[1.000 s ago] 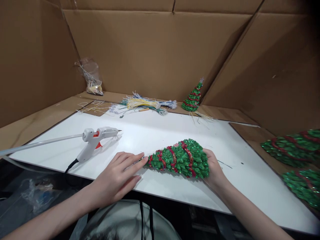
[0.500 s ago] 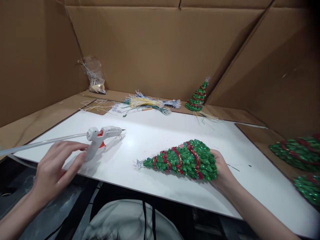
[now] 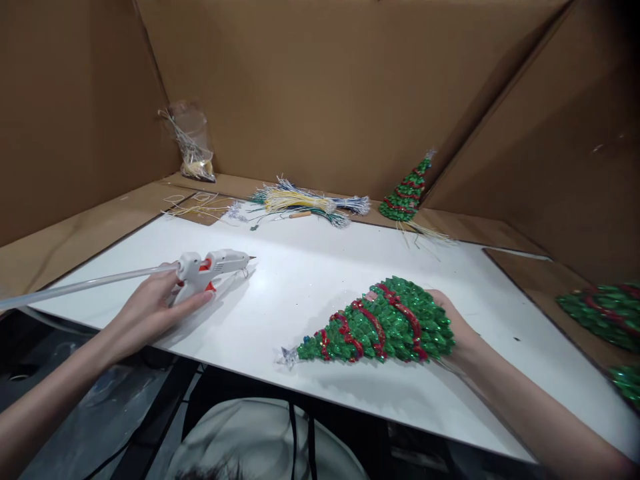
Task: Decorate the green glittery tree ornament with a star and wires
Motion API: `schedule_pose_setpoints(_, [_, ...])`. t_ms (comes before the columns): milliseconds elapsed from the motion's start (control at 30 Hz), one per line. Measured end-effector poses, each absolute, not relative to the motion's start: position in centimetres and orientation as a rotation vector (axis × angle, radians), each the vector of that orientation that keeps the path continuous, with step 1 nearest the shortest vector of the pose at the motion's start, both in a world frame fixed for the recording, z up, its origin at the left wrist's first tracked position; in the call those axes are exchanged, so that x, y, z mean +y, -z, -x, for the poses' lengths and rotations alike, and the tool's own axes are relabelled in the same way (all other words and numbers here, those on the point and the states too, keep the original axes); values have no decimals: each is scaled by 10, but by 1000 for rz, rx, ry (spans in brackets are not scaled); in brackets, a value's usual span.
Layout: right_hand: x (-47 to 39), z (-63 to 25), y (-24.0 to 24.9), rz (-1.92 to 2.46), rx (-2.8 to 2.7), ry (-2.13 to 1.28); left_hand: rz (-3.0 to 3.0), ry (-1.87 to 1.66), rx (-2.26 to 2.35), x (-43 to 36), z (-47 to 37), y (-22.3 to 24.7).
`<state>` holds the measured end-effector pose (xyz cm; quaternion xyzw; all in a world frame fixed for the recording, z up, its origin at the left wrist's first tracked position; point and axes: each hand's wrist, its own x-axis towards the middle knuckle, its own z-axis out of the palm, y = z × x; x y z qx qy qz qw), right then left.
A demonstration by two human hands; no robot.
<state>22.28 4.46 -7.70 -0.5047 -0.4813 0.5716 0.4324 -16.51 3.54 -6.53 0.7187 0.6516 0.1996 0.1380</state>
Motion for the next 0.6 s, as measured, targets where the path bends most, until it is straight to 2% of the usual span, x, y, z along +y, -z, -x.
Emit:
schedule_pose_setpoints(133, [54, -229, 82, 1200, -1273, -1458, -1996, -510, 1812, 37, 161, 62])
schedule_pose_setpoints(333, [67, -235, 86, 1108, -1417, -1515, -1817, -614, 1590, 31, 164, 58])
schedule_pose_setpoints(600, [68, -235, 88, 1050, -1448, -1519, -1693, -205, 1065, 20, 159, 50])
